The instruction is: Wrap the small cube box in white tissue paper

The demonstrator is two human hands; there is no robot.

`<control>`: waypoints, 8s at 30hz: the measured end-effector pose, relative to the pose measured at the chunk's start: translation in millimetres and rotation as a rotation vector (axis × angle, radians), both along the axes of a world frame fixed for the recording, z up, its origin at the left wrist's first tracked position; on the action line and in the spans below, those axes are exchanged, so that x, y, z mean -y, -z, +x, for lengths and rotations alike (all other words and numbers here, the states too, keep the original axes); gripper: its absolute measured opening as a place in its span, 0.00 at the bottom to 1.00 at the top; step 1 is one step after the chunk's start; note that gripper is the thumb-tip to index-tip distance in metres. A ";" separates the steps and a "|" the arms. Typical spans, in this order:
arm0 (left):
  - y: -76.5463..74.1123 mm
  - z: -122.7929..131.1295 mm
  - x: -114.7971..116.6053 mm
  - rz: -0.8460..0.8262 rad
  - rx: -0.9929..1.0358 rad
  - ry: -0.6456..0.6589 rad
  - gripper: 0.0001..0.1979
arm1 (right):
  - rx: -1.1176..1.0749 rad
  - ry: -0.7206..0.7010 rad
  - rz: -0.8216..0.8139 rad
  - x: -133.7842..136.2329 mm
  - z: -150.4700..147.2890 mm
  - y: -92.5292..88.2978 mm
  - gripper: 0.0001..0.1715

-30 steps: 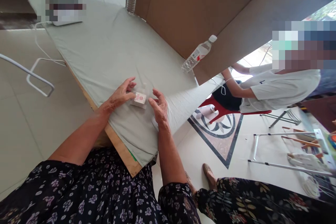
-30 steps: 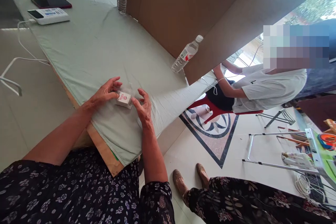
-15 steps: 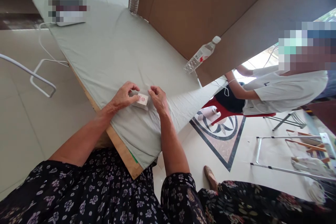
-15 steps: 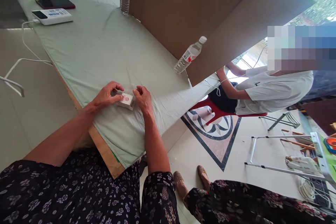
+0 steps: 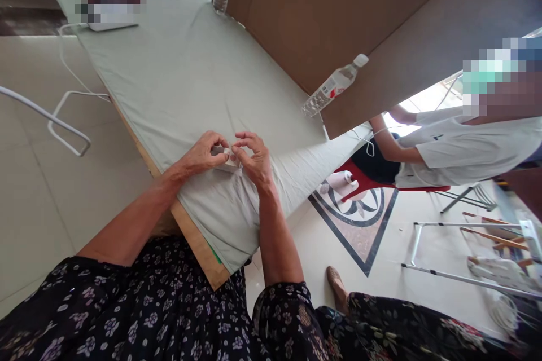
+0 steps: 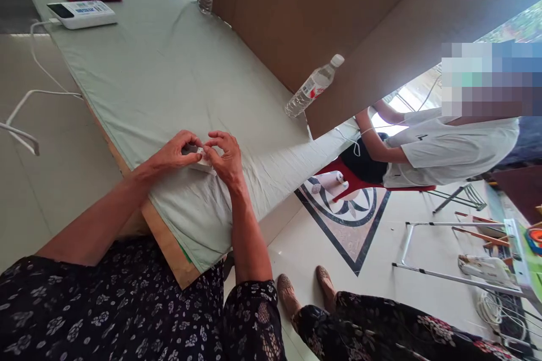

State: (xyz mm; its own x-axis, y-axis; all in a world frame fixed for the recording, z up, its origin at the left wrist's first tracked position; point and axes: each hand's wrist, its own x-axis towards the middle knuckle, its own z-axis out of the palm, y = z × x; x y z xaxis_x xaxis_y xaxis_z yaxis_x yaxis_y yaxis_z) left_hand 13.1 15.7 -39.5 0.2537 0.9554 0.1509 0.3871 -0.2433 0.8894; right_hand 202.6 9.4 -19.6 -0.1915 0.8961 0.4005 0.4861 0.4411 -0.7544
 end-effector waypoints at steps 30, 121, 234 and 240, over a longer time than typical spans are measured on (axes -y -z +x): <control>-3.9 -4.1 0.5 -0.052 0.100 0.035 0.17 | 0.249 0.038 0.104 43.6 -3.0 12.9 0.13; -16.5 6.8 10.4 -0.515 0.549 0.136 0.30 | -0.128 0.240 -0.149 -110.0 28.4 -41.6 0.10; -7.0 -6.8 15.3 0.136 -0.808 0.225 0.51 | -0.975 0.897 0.291 12.4 235.9 -34.7 0.31; -3.1 -6.1 14.5 0.148 -0.784 0.225 0.52 | -0.436 0.307 0.053 11.9 117.9 -35.7 0.19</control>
